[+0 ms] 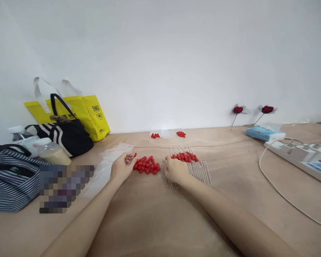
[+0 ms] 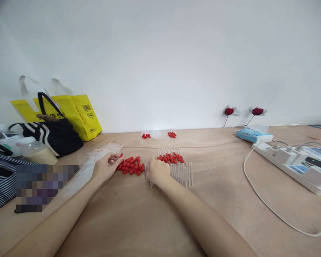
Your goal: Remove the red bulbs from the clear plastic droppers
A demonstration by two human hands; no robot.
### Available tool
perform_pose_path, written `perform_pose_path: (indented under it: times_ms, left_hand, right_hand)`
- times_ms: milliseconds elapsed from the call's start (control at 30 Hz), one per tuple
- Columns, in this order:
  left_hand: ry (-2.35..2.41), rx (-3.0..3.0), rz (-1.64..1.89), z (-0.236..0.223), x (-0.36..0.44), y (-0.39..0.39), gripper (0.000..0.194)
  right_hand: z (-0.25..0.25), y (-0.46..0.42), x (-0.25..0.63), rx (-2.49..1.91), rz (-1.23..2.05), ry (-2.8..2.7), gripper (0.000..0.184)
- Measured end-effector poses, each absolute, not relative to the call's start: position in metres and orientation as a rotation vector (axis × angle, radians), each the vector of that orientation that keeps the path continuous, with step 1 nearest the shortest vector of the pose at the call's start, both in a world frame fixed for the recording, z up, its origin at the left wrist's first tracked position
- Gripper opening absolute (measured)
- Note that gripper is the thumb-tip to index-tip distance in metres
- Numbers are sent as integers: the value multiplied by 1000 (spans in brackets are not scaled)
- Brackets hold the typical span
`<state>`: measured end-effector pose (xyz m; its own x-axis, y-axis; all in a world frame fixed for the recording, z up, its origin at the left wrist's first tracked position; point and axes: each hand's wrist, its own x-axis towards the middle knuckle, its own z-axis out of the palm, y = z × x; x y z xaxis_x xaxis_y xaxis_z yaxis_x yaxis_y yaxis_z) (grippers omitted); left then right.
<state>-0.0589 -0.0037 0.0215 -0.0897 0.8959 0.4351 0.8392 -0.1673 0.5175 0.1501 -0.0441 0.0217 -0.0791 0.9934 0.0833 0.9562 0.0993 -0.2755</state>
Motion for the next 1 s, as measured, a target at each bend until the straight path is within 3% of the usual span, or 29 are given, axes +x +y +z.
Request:
perform_pose_path:
  times_ms: [167, 533, 833, 1000]
  left_hand:
    - [2035, 2109, 1004, 26, -57, -3, 28]
    - [2041, 2256, 1334, 31, -50, -20, 22]
    - [1936, 2467, 1227, 26, -41, -29, 19]
    - [1957, 2477, 1220, 22, -46, -26, 18]
  right_hand:
    - [28, -34, 166, -1938, 263, -1942, 27]
    - [31, 19, 261, -2129, 402, -1685, 13]
    - [24, 34, 255, -2204, 496, -1658, 20]
    - [18, 41, 246, -2211, 466, -1688, 14]
